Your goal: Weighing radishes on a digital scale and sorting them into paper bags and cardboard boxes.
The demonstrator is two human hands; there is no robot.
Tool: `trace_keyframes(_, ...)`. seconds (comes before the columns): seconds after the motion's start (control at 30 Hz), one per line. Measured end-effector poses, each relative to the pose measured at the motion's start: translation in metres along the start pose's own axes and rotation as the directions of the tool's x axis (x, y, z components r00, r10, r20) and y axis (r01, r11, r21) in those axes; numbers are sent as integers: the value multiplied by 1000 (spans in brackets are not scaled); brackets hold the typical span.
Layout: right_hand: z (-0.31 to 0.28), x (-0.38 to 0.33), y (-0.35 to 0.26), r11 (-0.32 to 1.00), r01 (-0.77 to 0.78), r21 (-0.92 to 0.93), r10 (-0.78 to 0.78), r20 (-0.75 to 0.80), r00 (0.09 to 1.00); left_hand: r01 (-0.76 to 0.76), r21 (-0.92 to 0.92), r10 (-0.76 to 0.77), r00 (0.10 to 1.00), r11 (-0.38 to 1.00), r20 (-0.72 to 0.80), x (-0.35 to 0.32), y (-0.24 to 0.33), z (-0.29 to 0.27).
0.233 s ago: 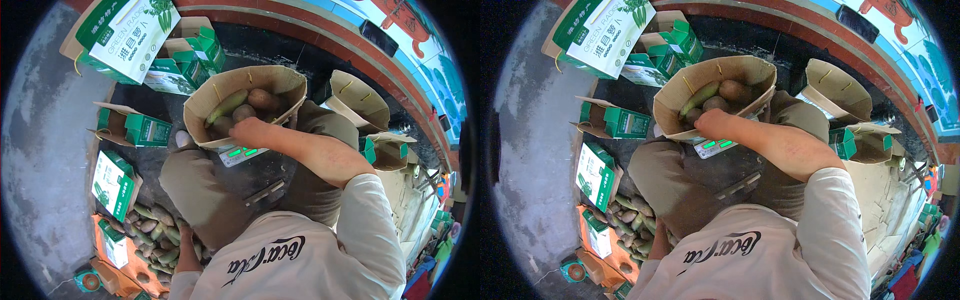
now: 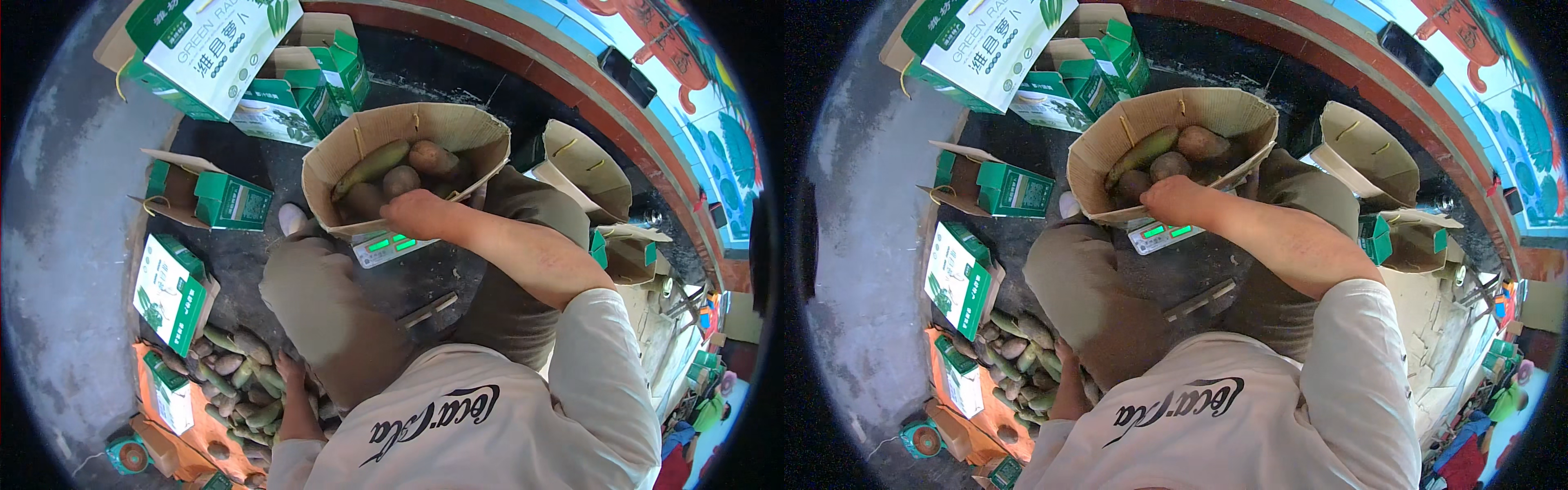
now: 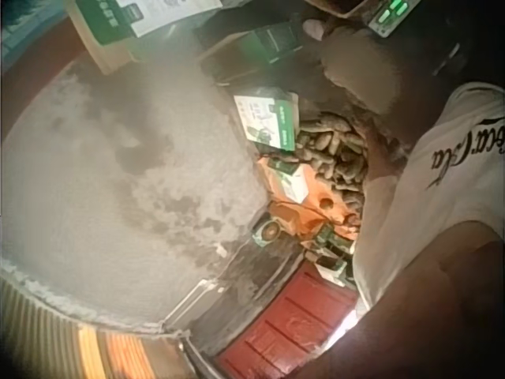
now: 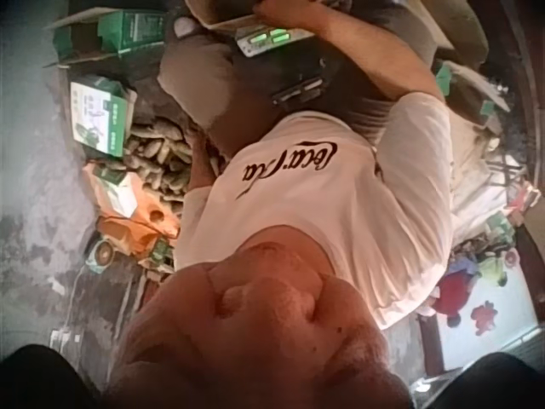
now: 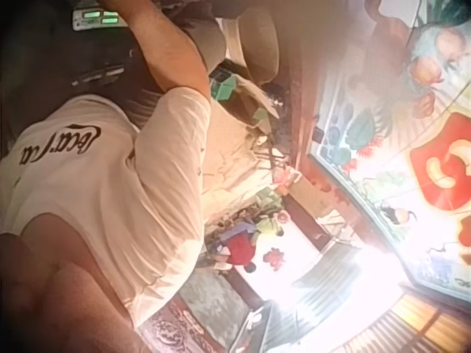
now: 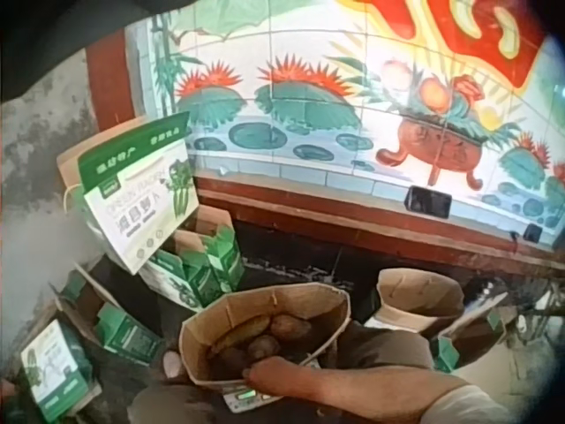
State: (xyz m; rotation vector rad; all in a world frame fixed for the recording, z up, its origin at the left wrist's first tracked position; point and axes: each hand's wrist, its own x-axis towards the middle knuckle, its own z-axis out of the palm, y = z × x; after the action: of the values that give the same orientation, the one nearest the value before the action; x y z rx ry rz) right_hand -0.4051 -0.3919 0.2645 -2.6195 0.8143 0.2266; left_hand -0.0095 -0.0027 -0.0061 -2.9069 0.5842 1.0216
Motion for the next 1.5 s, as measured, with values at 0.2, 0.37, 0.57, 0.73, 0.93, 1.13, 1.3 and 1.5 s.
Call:
trace_keyframes(0.2,-4,4,-7,999,-33,33,31,52,998,-74,284,104,990,956,-94,-11,26,-12)
trace_keyframes(0.37,0,3,-4,992,-87,96,80,74,994,-129,277,149,987,952,-54,-17,54,-18)
trace_keyframes(0.57,-18,3,-15,984,-110,142,99,85,991,-80,224,16,962,971,274,25,25,6)
trace_keyframes(0.73,-15,-1,-8,983,-92,162,81,70,994,0,314,-51,987,950,153,-17,89,-3)
trace_keyframes(0.93,-17,7,-12,982,-63,180,52,67,996,-133,121,125,990,984,66,17,82,-3)
trace_keyframes(1.13,-13,2,-8,981,-97,169,88,59,994,-75,523,31,995,849,91,5,138,0)
trace_keyframes(1.3,-23,10,-19,984,-75,164,61,90,994,-7,292,13,1000,956,-20,64,68,39)
trace_keyframes(1.5,-11,8,-12,982,-109,153,95,93,991,-181,236,164,982,955,92,46,104,40)
